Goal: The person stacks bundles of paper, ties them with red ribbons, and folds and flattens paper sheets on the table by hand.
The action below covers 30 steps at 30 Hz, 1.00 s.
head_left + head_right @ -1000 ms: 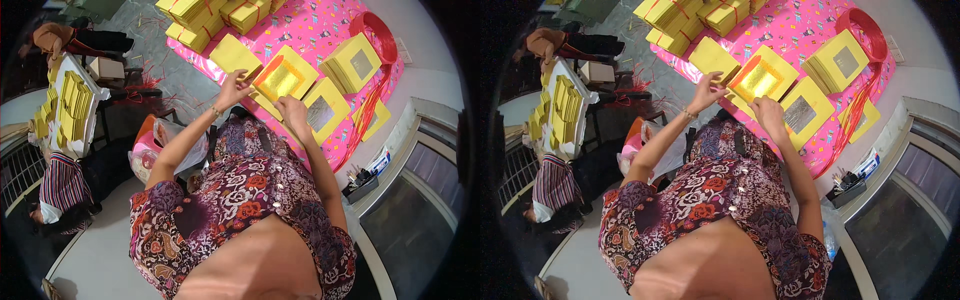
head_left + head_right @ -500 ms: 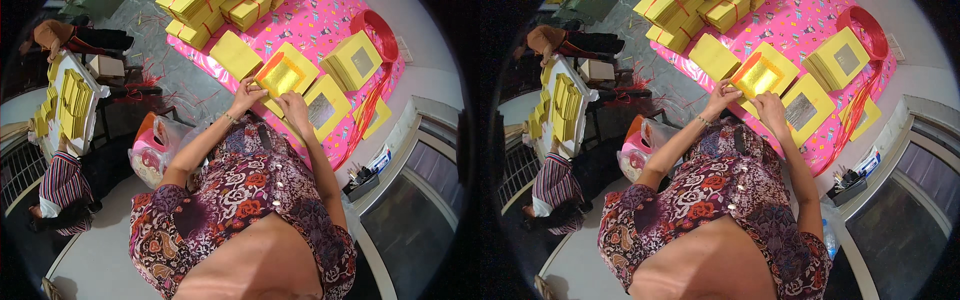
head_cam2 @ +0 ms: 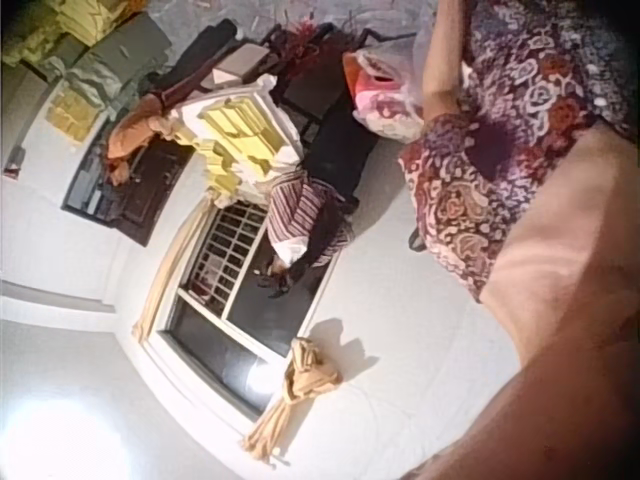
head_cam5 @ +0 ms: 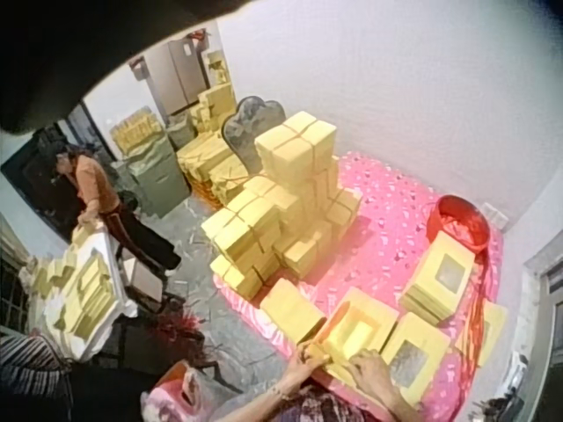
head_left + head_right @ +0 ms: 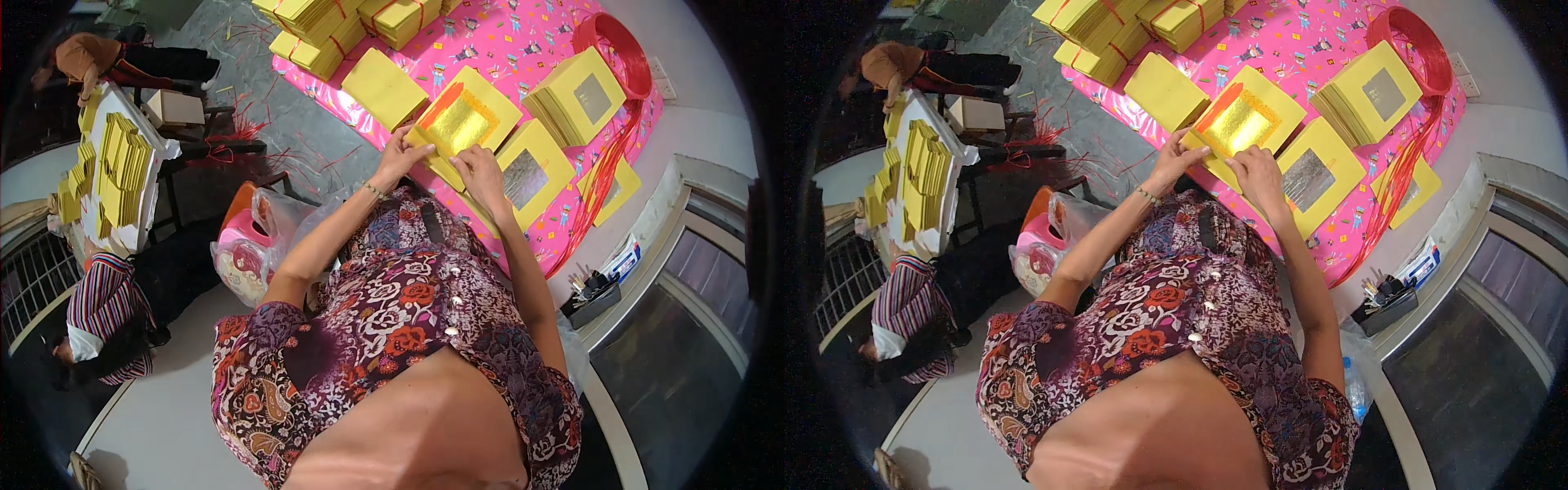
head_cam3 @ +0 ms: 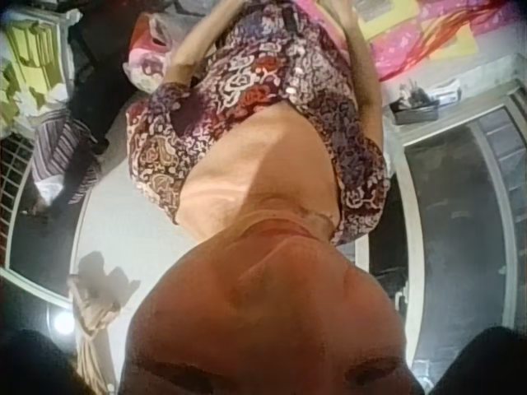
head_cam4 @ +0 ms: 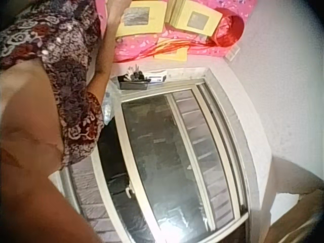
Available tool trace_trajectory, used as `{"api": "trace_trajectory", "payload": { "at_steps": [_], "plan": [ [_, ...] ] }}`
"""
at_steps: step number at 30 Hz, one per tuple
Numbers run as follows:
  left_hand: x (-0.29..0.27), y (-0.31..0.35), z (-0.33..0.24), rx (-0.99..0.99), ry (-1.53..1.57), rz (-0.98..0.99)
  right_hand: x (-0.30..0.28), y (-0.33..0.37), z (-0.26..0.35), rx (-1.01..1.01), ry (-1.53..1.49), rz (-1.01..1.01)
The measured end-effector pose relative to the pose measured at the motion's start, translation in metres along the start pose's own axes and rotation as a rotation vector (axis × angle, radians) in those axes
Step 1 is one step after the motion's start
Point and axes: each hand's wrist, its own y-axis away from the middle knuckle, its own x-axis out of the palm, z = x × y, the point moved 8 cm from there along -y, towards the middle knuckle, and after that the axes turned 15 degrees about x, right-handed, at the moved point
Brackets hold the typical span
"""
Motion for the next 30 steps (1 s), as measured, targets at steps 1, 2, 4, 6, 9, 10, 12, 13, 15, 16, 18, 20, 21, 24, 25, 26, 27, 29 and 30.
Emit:
{"api": "trace_trajectory", "payload": {
  "at_steps": [1,2,4,6,9,10,12,13,15,16,18,20,21,24,25,26,27,29,30],
  "plan": [
    [-0.003,0.0,0.001,-0.006,-0.05,-0.005,0.0,0.0,0.0,-0.006,0.006,0.005],
    [-0.005,-0.001,0.001,-0.011,-0.101,-0.009,0.0,0.0,0.0,-0.004,0.005,0.004],
    [-0.007,0.0,0.002,-0.008,-0.141,-0.003,0.0,0.0,0.0,-0.01,-0.01,0.001],
    [-0.009,-0.001,0.002,-0.005,-0.181,0.004,0.0,0.0,0.001,-0.007,-0.015,0.001],
    [-0.007,-0.001,-0.003,0.054,-0.272,0.158,0.0,-0.001,-0.001,0.001,-0.023,0.006],
    [-0.004,-0.001,-0.007,0.097,-0.181,0.196,0.0,-0.001,0.0,0.002,-0.024,0.013],
    [-0.005,-0.002,-0.013,0.139,-0.09,0.234,-0.002,0.0,0.002,0.002,-0.014,0.014],
    [-0.006,-0.004,-0.014,0.129,-0.152,0.286,-0.002,0.0,0.003,-0.001,-0.003,0.015],
    [-0.008,-0.007,-0.014,0.12,-0.215,0.337,-0.001,0.0,0.002,-0.022,-0.001,0.004],
    [-0.01,-0.008,-0.013,0.11,-0.241,0.338,-0.001,0.0,0.002,-0.043,0.001,-0.008],
    [-0.011,-0.01,-0.01,0.1,-0.267,0.34,0.003,0.0,0.0,-0.05,0.006,-0.019],
    [-0.012,-0.011,-0.011,0.14,-0.268,0.337,0.001,0.0,0.004,-0.06,0.01,-0.026],
    [-0.013,-0.012,-0.01,0.141,-0.267,0.334,-0.001,0.003,0.007,-0.084,0.011,-0.031],
    [-0.012,-0.012,-0.007,0.135,-0.208,0.329,-0.001,0.005,0.012,-0.123,0.025,-0.053],
    [-0.011,-0.011,-0.008,0.13,-0.215,0.327,0.0,0.005,0.012,-0.136,0.036,-0.07],
    [-0.011,-0.011,-0.009,0.125,-0.222,0.325,0.001,0.005,0.01,-0.136,0.036,-0.07],
    [-0.009,-0.01,-0.011,0.125,-0.222,0.326,0.002,0.006,0.01,-0.157,0.049,-0.085],
    [-0.009,-0.009,-0.012,0.137,-0.244,0.318,0.001,0.006,0.012,-0.181,0.061,-0.099],
    [-0.009,-0.01,-0.013,0.137,-0.245,0.317,0.002,0.006,0.013,-0.179,0.079,-0.094]
  ]
}}
